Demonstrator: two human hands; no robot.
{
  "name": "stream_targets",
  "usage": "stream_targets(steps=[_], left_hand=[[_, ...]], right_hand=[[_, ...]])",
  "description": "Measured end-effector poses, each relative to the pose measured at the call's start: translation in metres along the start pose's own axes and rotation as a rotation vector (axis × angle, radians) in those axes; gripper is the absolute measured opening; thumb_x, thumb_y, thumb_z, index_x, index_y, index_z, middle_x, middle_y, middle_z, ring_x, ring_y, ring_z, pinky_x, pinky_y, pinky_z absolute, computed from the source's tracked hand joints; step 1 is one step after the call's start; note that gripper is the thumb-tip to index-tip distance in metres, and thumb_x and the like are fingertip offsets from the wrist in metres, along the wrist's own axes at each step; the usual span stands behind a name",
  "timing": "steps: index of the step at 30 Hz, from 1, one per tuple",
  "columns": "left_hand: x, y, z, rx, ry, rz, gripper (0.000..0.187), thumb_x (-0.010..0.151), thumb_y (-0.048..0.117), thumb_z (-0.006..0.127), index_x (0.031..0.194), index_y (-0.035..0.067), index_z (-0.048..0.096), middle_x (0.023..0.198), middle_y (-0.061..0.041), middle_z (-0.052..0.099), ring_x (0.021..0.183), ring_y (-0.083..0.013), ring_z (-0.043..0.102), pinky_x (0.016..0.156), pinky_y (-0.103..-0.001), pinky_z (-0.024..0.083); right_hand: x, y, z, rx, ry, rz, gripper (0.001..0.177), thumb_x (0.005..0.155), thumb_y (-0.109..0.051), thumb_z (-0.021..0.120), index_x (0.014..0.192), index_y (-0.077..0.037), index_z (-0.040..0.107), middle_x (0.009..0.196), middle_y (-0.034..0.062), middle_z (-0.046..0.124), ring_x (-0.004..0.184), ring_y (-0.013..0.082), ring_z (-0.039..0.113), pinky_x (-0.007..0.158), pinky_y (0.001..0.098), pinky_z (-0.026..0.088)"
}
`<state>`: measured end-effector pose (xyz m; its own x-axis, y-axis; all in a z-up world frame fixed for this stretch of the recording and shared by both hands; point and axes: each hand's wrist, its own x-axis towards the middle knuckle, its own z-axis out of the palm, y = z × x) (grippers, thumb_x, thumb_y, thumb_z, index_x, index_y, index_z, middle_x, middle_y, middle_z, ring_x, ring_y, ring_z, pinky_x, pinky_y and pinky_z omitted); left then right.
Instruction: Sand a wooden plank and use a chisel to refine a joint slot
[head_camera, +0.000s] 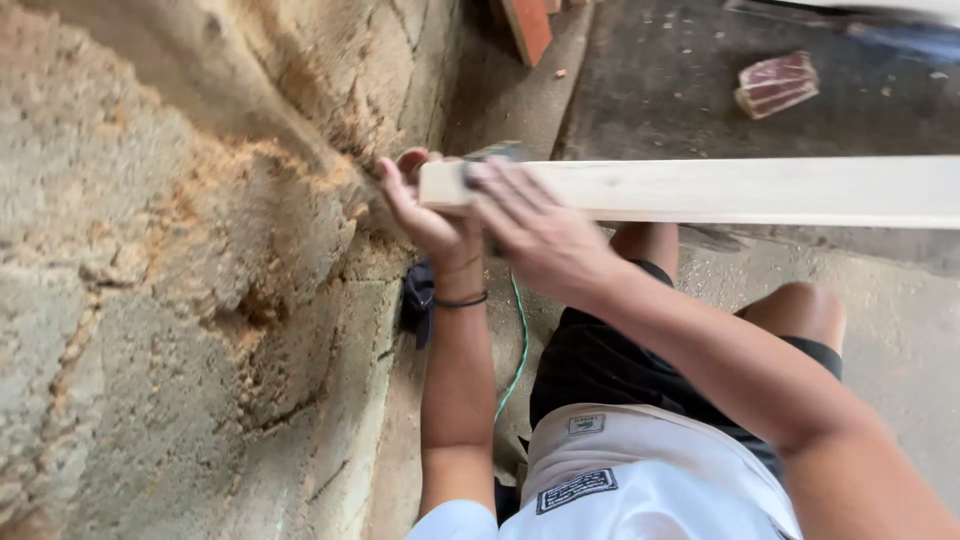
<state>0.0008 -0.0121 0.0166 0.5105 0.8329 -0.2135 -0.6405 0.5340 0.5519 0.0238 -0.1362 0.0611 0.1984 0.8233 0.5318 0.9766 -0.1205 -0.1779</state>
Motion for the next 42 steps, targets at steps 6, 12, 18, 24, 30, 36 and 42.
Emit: stream_targets(steps=[6, 12, 18, 24, 30, 36, 42], left_hand=[[-0.024, -0.004, 0.021, 0.258, 0.023, 0.132, 0.013, 0.08, 0.019, 0.048, 0.07, 0.012, 0.05, 0.068, 0.002, 0.046, 0.062, -0.0103, 0.045, 0.061, -0.022, 0.041], [-0.017, 0.002, 0.022, 0.268, 0.181, 0.159, 0.01, 0.066, 0.018, 0.058, 0.071, 0.01, 0.053, 0.066, -0.005, 0.052, 0.057, -0.017, 0.057, 0.057, -0.03, 0.054], [-0.022, 0.001, 0.01, 0.49, -0.176, 0.134, 0.013, 0.069, 0.02, 0.052, 0.076, 0.011, 0.049, 0.076, -0.004, 0.05, 0.074, -0.0165, 0.05, 0.064, -0.03, 0.045], [-0.026, -0.01, 0.014, 0.459, -0.031, 0.242, 0.013, 0.07, 0.018, 0.055, 0.08, 0.012, 0.05, 0.077, -0.002, 0.053, 0.07, -0.0146, 0.055, 0.071, -0.028, 0.048], [-0.011, -0.007, 0.009, 0.417, 0.1, 0.212, 0.008, 0.068, 0.015, 0.057, 0.072, 0.011, 0.051, 0.066, -0.003, 0.052, 0.064, -0.0147, 0.055, 0.065, -0.026, 0.047], [-0.029, 0.017, 0.054, 0.761, 0.108, 0.114, 0.016, 0.065, 0.013, 0.048, 0.078, 0.006, 0.054, 0.081, -0.005, 0.054, 0.078, -0.018, 0.054, 0.06, -0.026, 0.047], [-0.031, 0.022, 0.086, 1.094, 0.129, -0.151, 0.028, 0.065, 0.028, 0.047, 0.086, 0.009, 0.051, 0.086, -0.004, 0.054, 0.082, -0.0151, 0.057, 0.048, -0.022, 0.05]], right_hand=[[-0.012, 0.015, -0.003, -0.031, 0.088, 0.085, 0.038, 0.084, -0.022, 0.049, 0.116, -0.002, 0.046, 0.117, 0.0192, 0.048, 0.114, 0.0306, 0.042, 0.097, 0.0377, 0.029], [-0.15, 0.102, -0.112, -0.425, 0.019, 0.228, 0.031, 0.079, -0.005, 0.056, 0.109, 0.001, 0.057, 0.11, 0.0189, 0.057, 0.107, 0.0295, 0.051, 0.096, 0.0391, 0.033], [-0.154, 0.091, -0.111, -0.411, 0.121, 0.531, 0.027, 0.088, 0.005, 0.048, 0.113, 0.015, 0.054, 0.122, 0.0316, 0.046, 0.118, 0.0422, 0.038, 0.102, 0.0485, 0.02], [-0.075, 0.03, -0.027, -0.138, 0.197, 0.341, 0.04, 0.084, -0.03, 0.05, 0.113, -0.004, 0.051, 0.122, 0.017, 0.043, 0.121, 0.0289, 0.032, 0.102, 0.0427, 0.017], [-0.2, 0.114, -0.111, -0.273, 0.087, 0.213, 0.041, 0.069, 0.006, 0.048, 0.108, -0.007, 0.051, 0.122, 0.0187, 0.047, 0.118, 0.0343, 0.038, 0.097, 0.0477, 0.026], [-0.269, 0.151, -0.184, -0.382, 0.194, 0.743, 0.035, 0.104, 0.0, 0.036, 0.119, 0.027, 0.054, 0.123, 0.0388, 0.047, 0.118, 0.0453, 0.034, 0.099, 0.0479, 0.025], [-0.121, 0.088, -0.07, -0.205, 0.123, 0.38, 0.048, 0.067, 0.015, 0.048, 0.114, 0.002, 0.047, 0.123, 0.0175, 0.043, 0.116, 0.0329, 0.037, 0.102, 0.0442, 0.021]])
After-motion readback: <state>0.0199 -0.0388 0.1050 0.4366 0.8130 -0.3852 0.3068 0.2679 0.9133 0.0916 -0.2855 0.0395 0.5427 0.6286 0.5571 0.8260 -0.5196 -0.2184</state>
